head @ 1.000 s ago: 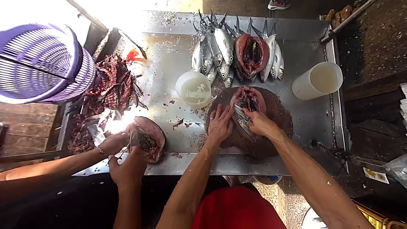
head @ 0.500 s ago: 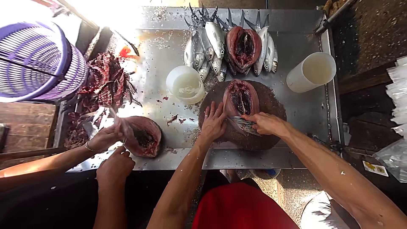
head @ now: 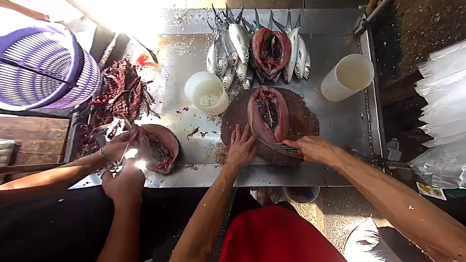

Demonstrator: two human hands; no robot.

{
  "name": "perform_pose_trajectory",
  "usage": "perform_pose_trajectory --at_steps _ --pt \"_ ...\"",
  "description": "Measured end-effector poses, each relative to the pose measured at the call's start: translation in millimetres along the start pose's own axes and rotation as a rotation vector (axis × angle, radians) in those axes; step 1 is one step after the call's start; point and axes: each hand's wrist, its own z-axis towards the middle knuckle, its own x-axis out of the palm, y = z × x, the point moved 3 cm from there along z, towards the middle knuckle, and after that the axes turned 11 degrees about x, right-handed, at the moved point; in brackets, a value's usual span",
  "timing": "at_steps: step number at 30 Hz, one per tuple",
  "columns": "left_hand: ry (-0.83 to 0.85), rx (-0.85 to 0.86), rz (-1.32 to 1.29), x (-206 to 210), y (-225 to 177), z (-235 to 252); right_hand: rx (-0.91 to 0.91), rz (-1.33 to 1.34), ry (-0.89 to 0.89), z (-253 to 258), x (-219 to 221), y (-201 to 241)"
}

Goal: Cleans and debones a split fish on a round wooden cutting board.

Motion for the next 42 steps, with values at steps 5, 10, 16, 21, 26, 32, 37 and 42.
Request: perform_pose_trajectory --at_steps 5,10,16,21,26,32,37,42 --pt "-0.002 -0.077 -0.012 8.6 -37.7 -10.2 0.062 -0.03 0.003 -29.0 5.0 6.5" --pt "-0.058 -0.008 -0.083 8.2 -88.1 -28.4 0.009 0.333 0.026 -46.0 13.2 -34.6" --pt "-0.152 -0.226 0.002 5.5 -49.7 8.4 0.035 0.807 -0.298 22.0 39.4 -15.4" --pt "-0.097 -0.255 0.114 27.9 -50.8 36.5 0.09 0.688 -0.368 49.6 36.4 2.6" --pt "-0.047 -0.275 0.174 32.8 -54.1 38.4 0.06 0.584 -0.358 33.1 63.4 -3.7" --pt "-0.036 -0.274 0.171 32.4 -51.9 39.1 0.118 0.67 -0.463 61.5 29.0 19.6" --pt "-0.053 -0.273 0.174 34.0 -50.9 39.3 0.039 0.588 -0.391 44.4 52.4 6.3" --pt "-0.008 -0.3 0.165 33.0 -52.1 40.1 0.121 0.661 -0.48 69.3 24.3 27.9"
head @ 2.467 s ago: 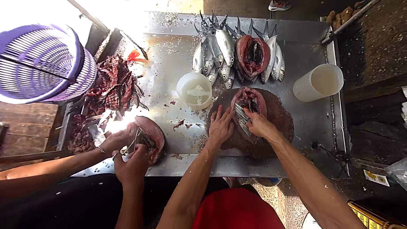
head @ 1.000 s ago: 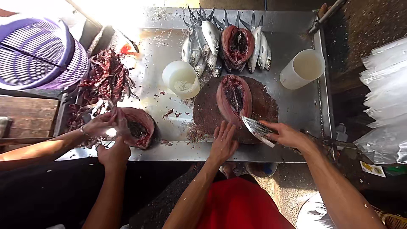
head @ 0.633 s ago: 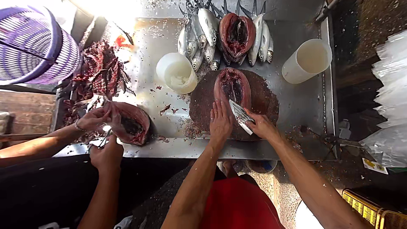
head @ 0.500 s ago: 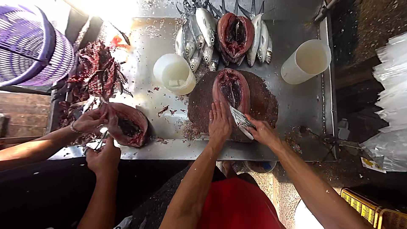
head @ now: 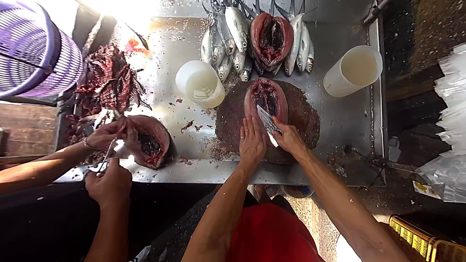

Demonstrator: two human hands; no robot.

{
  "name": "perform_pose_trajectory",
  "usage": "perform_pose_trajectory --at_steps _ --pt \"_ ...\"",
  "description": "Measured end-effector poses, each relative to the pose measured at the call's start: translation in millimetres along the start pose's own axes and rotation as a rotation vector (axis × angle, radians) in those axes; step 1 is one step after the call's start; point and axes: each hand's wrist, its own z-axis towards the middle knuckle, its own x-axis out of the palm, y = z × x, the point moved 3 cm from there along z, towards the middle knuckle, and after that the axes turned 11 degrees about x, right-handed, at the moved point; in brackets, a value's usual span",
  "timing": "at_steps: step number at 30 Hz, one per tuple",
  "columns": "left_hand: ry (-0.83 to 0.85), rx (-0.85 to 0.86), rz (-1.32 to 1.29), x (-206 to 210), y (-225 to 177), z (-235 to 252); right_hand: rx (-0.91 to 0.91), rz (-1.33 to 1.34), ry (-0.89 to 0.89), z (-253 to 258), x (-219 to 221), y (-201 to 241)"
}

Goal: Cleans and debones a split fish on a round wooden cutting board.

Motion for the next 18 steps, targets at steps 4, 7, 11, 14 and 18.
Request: perform_pose_trajectory --at_steps 4,7,11,14,18 --pt "0.003 0.003 -0.005 0.1 -0.2 -1.4 -0.07 -0.061 0.104 -15.8 -3.3 -20.8" --pt "0.015 -0.004 -0.006 -0.8 -0.3 -0.6 -0.05 -0.135 0.165 -12.4 -11.2 -17.4" --pt "0.01 0.001 -0.006 -1.3 0.3 1.1 -0.038 -0.093 0.135 -3.2 -8.7 -8.9" --pt "-0.009 0.058 -0.111 -4.4 6.6 -2.1 -0.074 -0.213 0.207 -24.2 -16.1 -13.9" --pt "-0.044 0.31 -0.254 -37.7 21.4 9.8 -0.038 -0.473 0.191 -74.1 -24.3 12.9"
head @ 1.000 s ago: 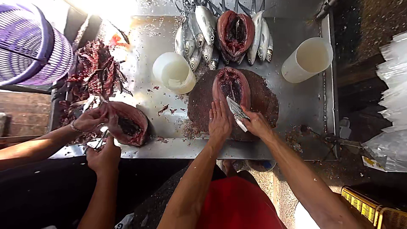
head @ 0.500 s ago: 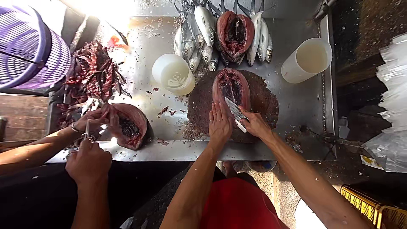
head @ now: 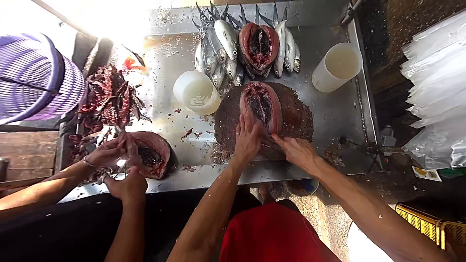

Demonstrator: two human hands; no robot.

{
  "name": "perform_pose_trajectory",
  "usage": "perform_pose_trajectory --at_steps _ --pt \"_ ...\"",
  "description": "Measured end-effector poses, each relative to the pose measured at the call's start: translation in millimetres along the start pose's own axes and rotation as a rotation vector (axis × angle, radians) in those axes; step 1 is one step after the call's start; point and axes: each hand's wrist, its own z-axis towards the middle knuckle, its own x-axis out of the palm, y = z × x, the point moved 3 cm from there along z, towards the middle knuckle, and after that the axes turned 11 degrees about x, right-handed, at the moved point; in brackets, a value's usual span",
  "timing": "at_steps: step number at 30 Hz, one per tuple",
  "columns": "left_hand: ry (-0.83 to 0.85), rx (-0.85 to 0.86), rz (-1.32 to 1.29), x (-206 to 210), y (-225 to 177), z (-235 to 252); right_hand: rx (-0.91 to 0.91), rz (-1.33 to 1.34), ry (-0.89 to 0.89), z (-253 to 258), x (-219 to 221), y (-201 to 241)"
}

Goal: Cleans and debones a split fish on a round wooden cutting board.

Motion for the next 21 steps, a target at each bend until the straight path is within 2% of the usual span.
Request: perform_pose_trajectory --at_steps 3,6,8,12,15,17,19,21 --pt "0.127 0.237 0.144 -17.9 15.0 24.0 0.131 -0.08 -0.038 -25.9 5.9 39.4" --pt "0.163 0.327 0.2 -24.3 29.9 29.2 0.207 -0.062 -0.013 -34.9 19.6 58.2" --pt "0.161 0.362 0.191 -22.7 29.7 20.4 0.229 -0.017 -0.035 -40.3 24.2 52.6" --pt "0.134 0.312 0.096 -5.3 11.3 -29.1 0.243 0.181 -0.031 -67.2 40.0 3.9" --pt "0.252 0.256 0.026 17.5 -26.9 -55.5 0.309 0.471 -0.007 -99.2 58.1 -46.0" --pt "0.247 0.299 -0.061 28.7 -59.2 -64.5 0.411 0.679 -0.077 -126.6 76.4 -72.6" --pt "0.252 0.35 -0.168 24.9 -78.0 -48.8 0.529 0.856 -0.171 -156.7 95.2 -90.1" --pt "0.204 0.359 -0.18 8.6 -68.3 5.0 0.649 1.009 -0.258 -187.0 109.4 -94.5"
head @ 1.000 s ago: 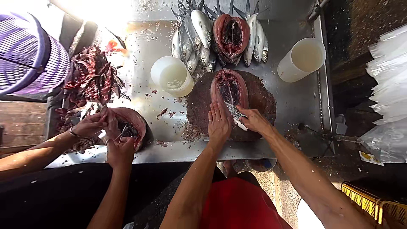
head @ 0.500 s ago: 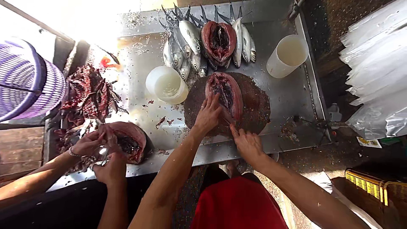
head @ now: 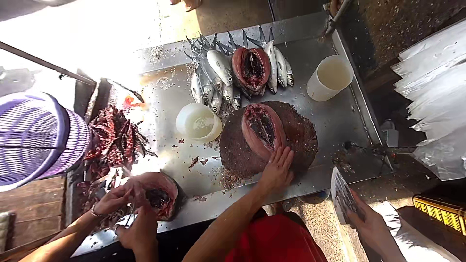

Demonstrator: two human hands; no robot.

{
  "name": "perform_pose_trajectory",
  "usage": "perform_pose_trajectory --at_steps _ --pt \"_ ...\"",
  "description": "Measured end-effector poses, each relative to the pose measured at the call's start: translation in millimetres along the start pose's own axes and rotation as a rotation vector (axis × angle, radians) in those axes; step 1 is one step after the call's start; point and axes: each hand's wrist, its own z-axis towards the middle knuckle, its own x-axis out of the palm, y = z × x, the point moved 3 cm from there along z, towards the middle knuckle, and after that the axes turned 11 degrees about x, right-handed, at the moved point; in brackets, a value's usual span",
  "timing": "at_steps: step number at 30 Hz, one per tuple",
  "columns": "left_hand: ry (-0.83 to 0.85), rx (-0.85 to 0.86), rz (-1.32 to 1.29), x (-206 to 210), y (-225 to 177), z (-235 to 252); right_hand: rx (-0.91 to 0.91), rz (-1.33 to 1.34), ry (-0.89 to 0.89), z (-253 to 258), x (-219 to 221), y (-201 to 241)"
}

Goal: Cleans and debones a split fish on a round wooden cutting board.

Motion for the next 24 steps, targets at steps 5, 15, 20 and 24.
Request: perform_pose_trajectory --at_steps 5,15,20,24 --pt "0.092 -0.165 0.264 -98.1 137.8 123.3 0.206 0.161 -0.007 -44.6 -1.9 -45.8" --pt "0.815 -0.015 0.194 -154.4 136.1 165.5 0.189 0.358 0.128 -59.3 35.1 -75.7" --pt "0.625 -0.051 0.198 -235.4 92.9 172.2 0.06 0.242 0.123 -28.6 13.0 -51.4" --pt "0.236 -0.255 0.21 -309.0 59.2 165.8 -0.04 0.277 0.11 0.7 -4.2 -38.0"
